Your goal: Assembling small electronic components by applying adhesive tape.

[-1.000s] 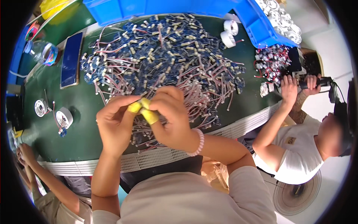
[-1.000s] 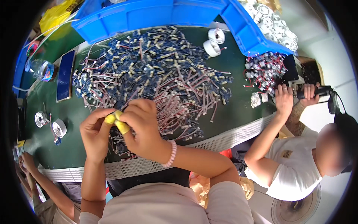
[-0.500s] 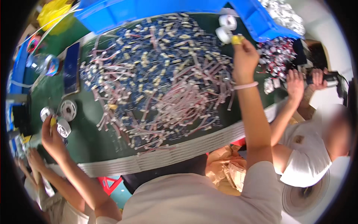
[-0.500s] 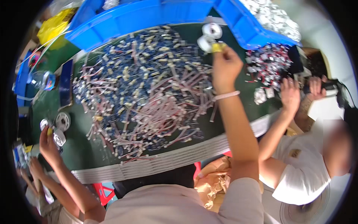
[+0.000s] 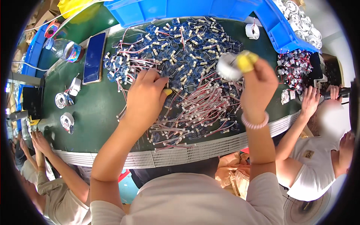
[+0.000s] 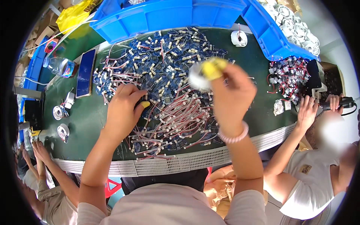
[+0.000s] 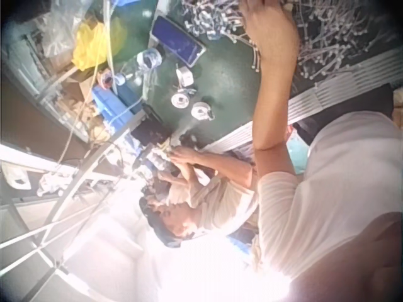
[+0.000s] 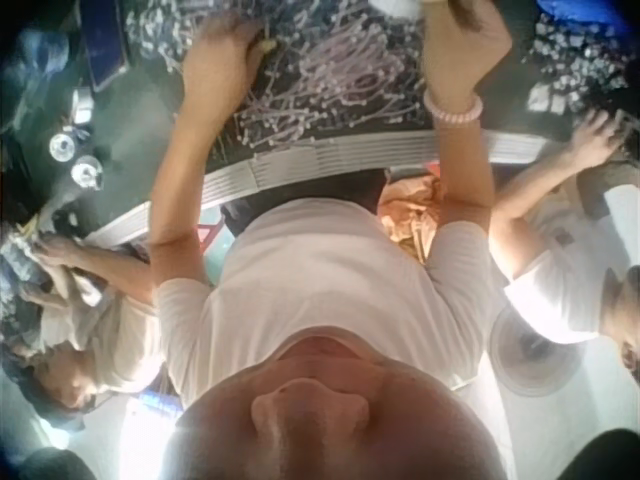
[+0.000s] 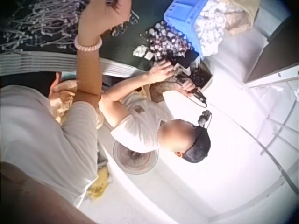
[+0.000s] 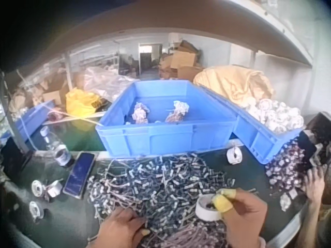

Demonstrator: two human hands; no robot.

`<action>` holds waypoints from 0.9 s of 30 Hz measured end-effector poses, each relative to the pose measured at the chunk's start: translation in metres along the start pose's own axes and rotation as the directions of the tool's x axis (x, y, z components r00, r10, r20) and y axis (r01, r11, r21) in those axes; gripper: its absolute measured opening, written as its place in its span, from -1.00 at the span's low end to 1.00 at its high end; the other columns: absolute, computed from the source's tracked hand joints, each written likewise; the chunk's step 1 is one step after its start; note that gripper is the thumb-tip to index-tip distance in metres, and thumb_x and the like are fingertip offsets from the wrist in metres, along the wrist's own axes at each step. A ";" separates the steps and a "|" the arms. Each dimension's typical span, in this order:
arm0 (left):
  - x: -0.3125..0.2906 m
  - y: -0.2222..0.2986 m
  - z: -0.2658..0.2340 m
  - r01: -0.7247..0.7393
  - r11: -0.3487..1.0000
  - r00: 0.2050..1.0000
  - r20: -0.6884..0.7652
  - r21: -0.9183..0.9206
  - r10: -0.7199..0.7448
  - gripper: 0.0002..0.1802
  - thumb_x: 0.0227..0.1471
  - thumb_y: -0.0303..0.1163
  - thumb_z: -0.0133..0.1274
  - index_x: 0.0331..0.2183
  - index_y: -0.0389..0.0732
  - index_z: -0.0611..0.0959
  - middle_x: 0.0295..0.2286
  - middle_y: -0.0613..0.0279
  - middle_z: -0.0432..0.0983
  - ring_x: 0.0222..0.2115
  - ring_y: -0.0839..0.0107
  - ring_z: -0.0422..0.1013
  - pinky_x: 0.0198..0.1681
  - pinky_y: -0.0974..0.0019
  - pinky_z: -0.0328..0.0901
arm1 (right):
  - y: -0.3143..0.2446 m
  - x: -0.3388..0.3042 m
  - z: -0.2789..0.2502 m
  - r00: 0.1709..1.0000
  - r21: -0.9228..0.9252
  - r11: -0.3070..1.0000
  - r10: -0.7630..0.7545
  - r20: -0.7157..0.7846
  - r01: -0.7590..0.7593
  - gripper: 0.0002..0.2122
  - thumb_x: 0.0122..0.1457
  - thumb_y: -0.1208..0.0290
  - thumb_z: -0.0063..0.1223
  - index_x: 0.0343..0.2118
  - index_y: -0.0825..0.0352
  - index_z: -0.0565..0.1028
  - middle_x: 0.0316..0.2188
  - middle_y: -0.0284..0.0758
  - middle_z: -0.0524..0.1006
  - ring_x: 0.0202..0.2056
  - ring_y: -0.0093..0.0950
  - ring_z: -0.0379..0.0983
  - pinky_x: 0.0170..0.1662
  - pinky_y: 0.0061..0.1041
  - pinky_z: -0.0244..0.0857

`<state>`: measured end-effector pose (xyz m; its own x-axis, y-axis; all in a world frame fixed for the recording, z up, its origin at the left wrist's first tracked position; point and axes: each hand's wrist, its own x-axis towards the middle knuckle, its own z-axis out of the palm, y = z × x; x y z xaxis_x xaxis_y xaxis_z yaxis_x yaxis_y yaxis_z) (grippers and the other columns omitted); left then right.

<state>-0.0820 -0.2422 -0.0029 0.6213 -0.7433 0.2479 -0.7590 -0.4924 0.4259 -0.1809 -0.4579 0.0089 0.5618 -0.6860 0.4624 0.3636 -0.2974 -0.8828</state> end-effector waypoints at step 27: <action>-0.040 0.005 0.000 0.100 0.540 0.959 -0.064 -0.836 -0.277 -0.72 -0.16 -0.79 0.03 -0.36 -0.29 0.64 -0.35 0.17 0.50 -0.35 0.45 0.45 -0.32 0.46 0.36 | -0.015 -0.063 0.054 0.704 -0.445 0.690 -0.132 0.698 0.570 -0.86 -0.10 0.49 0.06 -0.40 0.29 0.48 -0.45 -0.43 0.44 -0.24 -0.35 0.23 -0.10 -0.24 -0.09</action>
<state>-0.1108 -0.2153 -0.0108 0.8183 -0.5474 0.1753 -0.1848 0.0383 0.9820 -0.1813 -0.3741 -0.0029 0.8662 0.0197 0.4993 0.2407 -0.8921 -0.3824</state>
